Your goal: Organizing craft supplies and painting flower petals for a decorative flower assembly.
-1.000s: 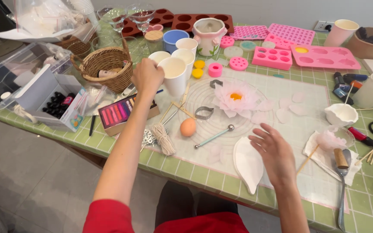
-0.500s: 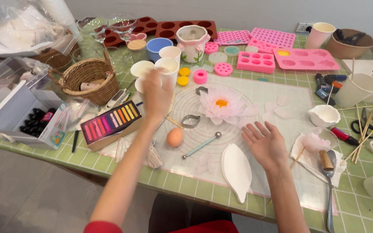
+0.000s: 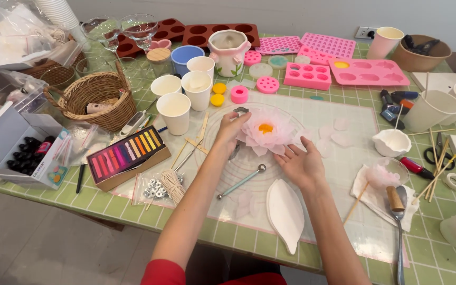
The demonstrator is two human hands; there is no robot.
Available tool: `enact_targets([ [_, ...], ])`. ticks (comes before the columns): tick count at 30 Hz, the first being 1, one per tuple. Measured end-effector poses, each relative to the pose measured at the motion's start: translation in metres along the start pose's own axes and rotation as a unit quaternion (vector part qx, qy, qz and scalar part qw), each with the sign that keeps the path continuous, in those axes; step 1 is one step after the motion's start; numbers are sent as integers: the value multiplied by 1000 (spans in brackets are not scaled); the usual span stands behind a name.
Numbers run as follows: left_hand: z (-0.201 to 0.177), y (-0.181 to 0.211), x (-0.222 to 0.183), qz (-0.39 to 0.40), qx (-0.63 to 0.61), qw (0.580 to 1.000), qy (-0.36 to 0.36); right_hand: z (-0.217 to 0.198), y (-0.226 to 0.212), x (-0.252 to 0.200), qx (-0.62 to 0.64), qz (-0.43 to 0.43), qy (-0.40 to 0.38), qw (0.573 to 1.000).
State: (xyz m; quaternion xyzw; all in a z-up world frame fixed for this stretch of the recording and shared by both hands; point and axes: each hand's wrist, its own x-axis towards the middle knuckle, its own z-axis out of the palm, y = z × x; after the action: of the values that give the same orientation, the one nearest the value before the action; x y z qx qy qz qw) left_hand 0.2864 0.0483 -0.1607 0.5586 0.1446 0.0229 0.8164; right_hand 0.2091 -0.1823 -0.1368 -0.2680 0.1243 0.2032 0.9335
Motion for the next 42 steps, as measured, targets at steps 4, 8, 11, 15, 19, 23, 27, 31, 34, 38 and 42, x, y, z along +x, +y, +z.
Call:
enact_targets([
  [4, 4, -6, 3, -16, -22, 1000, -8, 7, -2, 2, -18, -4, -10, 1000],
  [8, 9, 0, -7, -22, -62, 997, -38, 9, -1, 4, -18, -8, -25, 999],
  [11, 9, 3, -13, -33, -84, 995, -36, 9, 3, 5, -26, -16, -38, 999],
  [15, -3, -8, -11, -24, -147, 986, -81, 29, 2, -17, -93, -50, -44, 993],
  [19, -16, 0, -28, -48, -245, 955, -160, 40, -5, -34, -169, -104, -35, 980],
  [23, -13, 26, -78, -107, -341, 907, -222, 65, -14, -68, -283, -200, -47, 937],
  [27, -8, 32, -112, -128, -405, 865, -268, 63, -18, -74, -397, -286, -101, 866],
  [31, 7, 53, -133, -131, -389, 871, -271, 62, -18, -85, -491, -322, -209, 782],
  [34, 17, 60, -136, -101, -319, 909, -249, 58, -21, -89, -568, -316, -179, 738],
  [38, 40, 104, -167, -55, -240, 944, -221, 56, -21, -84, -479, -248, -168, 825],
  [42, 39, 124, -188, -15, -72, 989, -127, 51, -15, -79, -236, -144, -253, 927],
])
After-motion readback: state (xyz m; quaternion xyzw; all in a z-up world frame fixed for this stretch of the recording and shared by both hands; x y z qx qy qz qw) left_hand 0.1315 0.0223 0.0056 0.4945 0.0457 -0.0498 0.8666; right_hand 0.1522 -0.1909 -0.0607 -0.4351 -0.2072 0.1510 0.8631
